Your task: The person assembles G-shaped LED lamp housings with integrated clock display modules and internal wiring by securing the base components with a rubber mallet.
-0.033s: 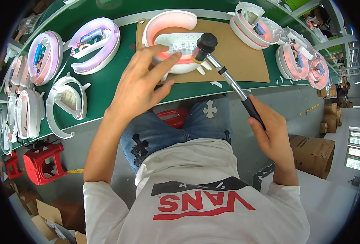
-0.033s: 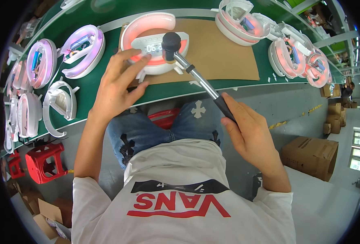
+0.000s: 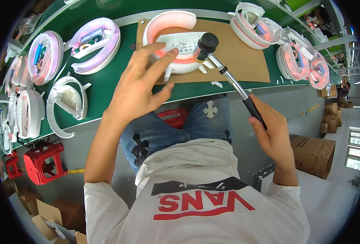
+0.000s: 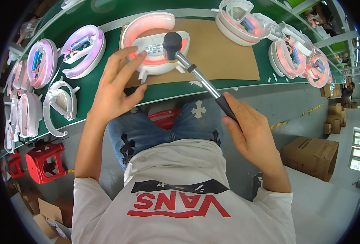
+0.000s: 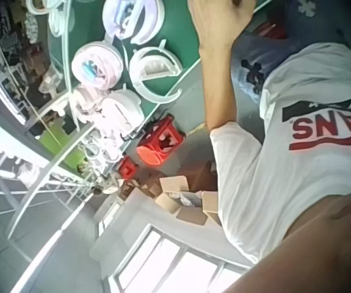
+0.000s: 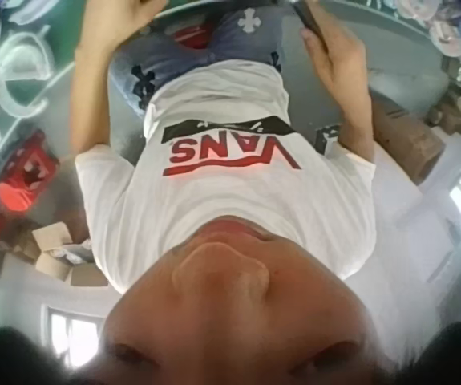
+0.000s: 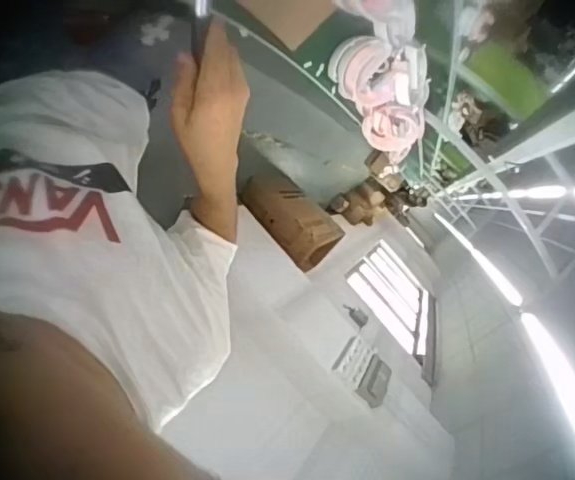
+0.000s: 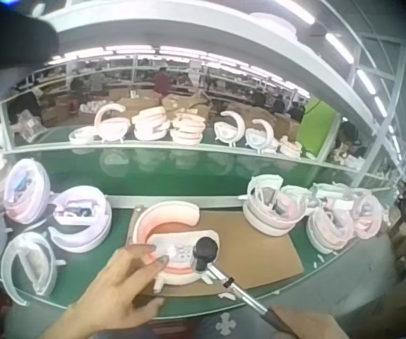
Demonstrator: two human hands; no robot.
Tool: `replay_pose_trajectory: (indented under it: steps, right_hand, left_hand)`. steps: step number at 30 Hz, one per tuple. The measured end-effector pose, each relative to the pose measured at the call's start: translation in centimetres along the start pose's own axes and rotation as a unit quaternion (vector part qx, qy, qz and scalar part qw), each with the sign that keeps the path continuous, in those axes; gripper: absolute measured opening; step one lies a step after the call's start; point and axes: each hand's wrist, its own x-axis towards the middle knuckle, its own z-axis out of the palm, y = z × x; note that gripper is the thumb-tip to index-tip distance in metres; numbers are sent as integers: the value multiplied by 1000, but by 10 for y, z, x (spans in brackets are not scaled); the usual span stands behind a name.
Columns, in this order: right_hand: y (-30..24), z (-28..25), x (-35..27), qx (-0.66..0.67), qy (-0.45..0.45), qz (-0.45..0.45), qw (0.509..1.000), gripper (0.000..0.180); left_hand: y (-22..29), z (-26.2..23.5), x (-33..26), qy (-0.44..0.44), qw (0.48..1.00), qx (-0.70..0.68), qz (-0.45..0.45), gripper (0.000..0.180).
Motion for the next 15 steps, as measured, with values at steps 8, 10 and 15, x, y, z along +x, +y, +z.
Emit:
replay_pose_trajectory:
  steps: [8, 10, 15]
  right_hand:
    - [15, -19, 5, -12, 1, 35, 999, 42]
    - [11, -21, 4, -7, 0, 46, 999, 43]
    - [6, -17, -3, 17, 0, 44, 999, 44]
  left_hand:
    - [-29, -11, 15, 24, 998, 40, 33, 51]
    - [-38, -4, 25, -8, 996, 77, 47, 45]
    - [-22, 1, 23, -79, 993, 77, 42, 51]
